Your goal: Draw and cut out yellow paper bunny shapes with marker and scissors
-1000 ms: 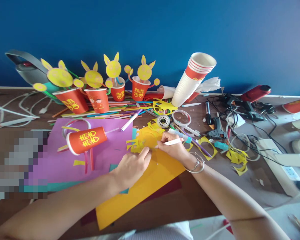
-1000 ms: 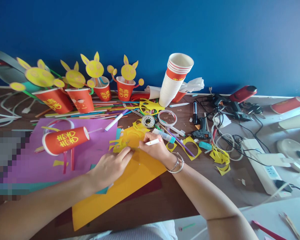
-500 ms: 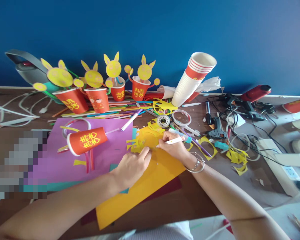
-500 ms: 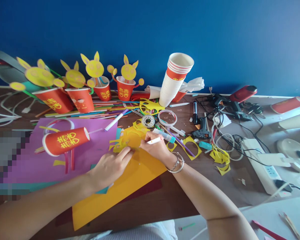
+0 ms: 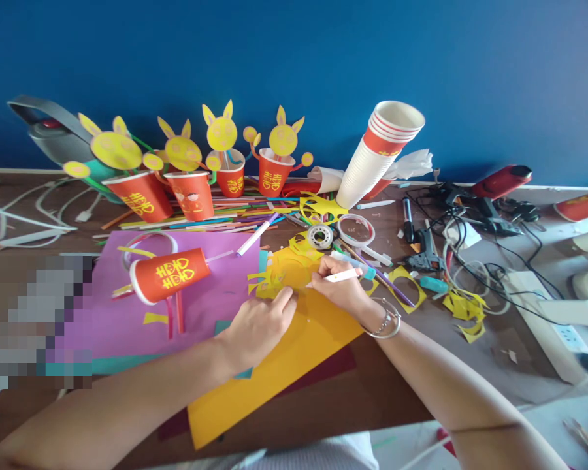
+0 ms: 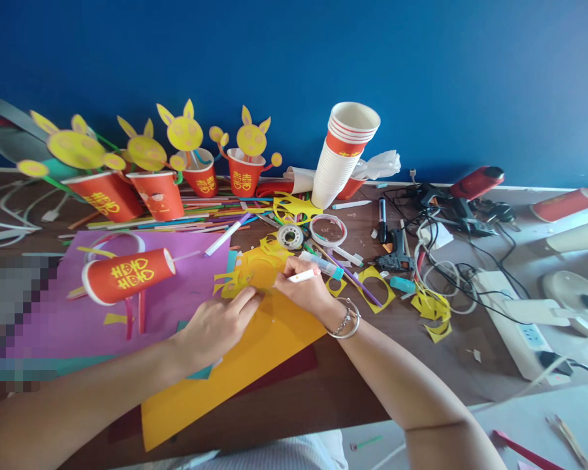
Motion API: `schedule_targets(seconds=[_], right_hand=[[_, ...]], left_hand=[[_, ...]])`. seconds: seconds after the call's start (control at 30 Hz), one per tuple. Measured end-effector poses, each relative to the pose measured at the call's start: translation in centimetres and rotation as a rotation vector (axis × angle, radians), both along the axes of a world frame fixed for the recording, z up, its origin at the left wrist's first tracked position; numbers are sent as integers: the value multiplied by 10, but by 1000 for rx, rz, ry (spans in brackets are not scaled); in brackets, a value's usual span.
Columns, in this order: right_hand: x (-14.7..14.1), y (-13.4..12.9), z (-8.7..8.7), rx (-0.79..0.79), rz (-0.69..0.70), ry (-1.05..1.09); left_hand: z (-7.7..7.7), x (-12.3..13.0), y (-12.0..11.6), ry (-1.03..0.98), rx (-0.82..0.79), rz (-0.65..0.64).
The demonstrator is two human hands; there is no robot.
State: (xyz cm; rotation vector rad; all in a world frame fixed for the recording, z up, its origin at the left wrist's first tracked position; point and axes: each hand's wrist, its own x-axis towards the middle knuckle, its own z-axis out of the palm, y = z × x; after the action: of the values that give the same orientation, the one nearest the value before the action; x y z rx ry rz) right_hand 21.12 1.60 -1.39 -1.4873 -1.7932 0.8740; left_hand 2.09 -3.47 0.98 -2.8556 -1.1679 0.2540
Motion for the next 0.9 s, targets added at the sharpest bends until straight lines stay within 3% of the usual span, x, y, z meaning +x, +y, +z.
schedule_targets(seconds=[0.9], right_hand=[[0,0,-2,-7,3,17]], left_hand=[[4,1,1,-10,-66,27]])
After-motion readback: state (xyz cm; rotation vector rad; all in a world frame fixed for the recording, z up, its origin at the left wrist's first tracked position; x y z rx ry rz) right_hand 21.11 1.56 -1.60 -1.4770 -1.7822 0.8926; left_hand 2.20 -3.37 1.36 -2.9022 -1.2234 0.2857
